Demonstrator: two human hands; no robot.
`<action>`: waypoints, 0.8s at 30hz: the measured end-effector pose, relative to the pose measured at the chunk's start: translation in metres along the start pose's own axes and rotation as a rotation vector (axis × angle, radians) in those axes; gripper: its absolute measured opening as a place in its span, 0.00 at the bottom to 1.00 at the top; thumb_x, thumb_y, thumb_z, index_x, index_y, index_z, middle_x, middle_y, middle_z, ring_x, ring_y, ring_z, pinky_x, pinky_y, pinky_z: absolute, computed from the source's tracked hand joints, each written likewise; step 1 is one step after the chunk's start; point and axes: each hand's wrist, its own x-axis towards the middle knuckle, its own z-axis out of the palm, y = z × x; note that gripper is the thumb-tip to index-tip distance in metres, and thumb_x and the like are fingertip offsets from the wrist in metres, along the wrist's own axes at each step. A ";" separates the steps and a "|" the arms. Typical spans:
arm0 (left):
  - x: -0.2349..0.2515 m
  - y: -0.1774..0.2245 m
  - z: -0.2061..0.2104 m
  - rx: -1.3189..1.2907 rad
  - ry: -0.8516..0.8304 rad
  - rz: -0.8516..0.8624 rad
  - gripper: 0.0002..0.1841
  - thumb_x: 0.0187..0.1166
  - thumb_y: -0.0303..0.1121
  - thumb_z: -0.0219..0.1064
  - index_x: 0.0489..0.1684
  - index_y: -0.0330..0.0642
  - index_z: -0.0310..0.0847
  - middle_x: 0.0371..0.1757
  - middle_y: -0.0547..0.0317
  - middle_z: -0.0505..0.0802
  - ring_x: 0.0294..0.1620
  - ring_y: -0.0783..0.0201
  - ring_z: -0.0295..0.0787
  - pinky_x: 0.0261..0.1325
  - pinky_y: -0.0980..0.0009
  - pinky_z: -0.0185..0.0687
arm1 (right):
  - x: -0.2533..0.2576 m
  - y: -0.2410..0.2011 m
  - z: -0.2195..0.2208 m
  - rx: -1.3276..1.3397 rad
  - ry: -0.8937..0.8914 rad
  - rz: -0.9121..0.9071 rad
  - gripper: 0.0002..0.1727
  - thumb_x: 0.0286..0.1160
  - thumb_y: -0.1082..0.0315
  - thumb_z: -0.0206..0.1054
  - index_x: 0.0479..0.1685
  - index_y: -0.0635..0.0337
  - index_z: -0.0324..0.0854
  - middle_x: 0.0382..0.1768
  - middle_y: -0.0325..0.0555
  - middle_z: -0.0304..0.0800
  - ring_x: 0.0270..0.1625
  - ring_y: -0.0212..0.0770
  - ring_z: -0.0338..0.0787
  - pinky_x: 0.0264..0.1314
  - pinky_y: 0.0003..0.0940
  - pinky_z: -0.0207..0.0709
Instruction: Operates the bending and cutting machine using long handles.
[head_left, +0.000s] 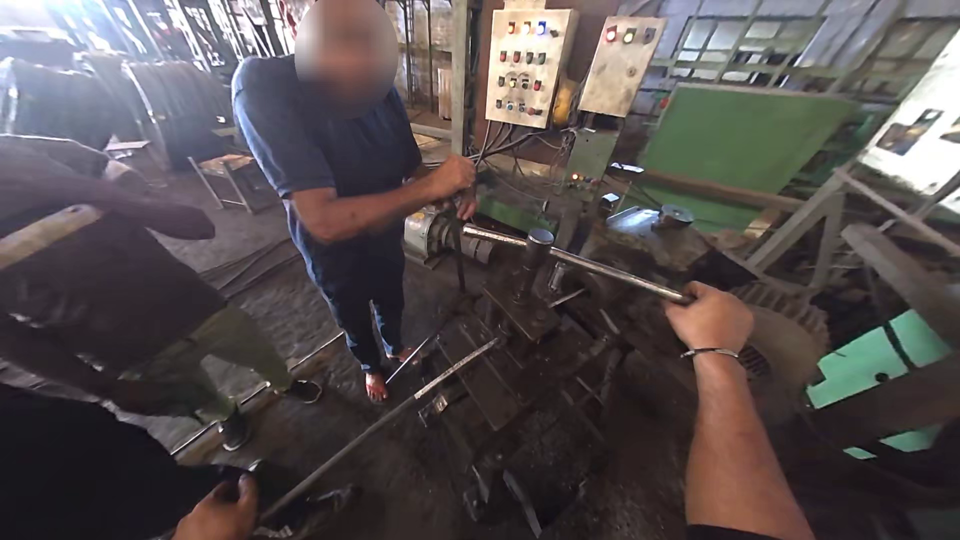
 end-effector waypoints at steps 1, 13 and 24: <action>0.001 0.000 0.001 -0.001 0.004 0.003 0.31 0.82 0.64 0.49 0.52 0.52 0.93 0.53 0.44 0.97 0.60 0.40 0.93 0.59 0.33 0.83 | 0.000 0.000 0.000 0.001 0.005 -0.001 0.16 0.64 0.55 0.82 0.31 0.58 0.86 0.35 0.64 0.91 0.46 0.70 0.90 0.42 0.73 0.77; 0.001 0.001 0.000 0.018 -0.002 0.012 0.31 0.83 0.64 0.48 0.54 0.52 0.93 0.54 0.44 0.97 0.62 0.40 0.93 0.60 0.31 0.82 | 0.001 0.000 0.000 0.003 -0.013 -0.002 0.15 0.64 0.56 0.83 0.35 0.59 0.88 0.38 0.65 0.91 0.47 0.71 0.91 0.45 0.74 0.77; 0.000 0.005 -0.002 0.050 -0.010 -0.027 0.32 0.81 0.66 0.46 0.52 0.57 0.93 0.54 0.48 0.97 0.62 0.43 0.93 0.59 0.34 0.84 | 0.004 0.003 0.004 0.005 -0.015 -0.008 0.14 0.66 0.56 0.82 0.37 0.57 0.89 0.39 0.64 0.92 0.49 0.70 0.91 0.46 0.74 0.77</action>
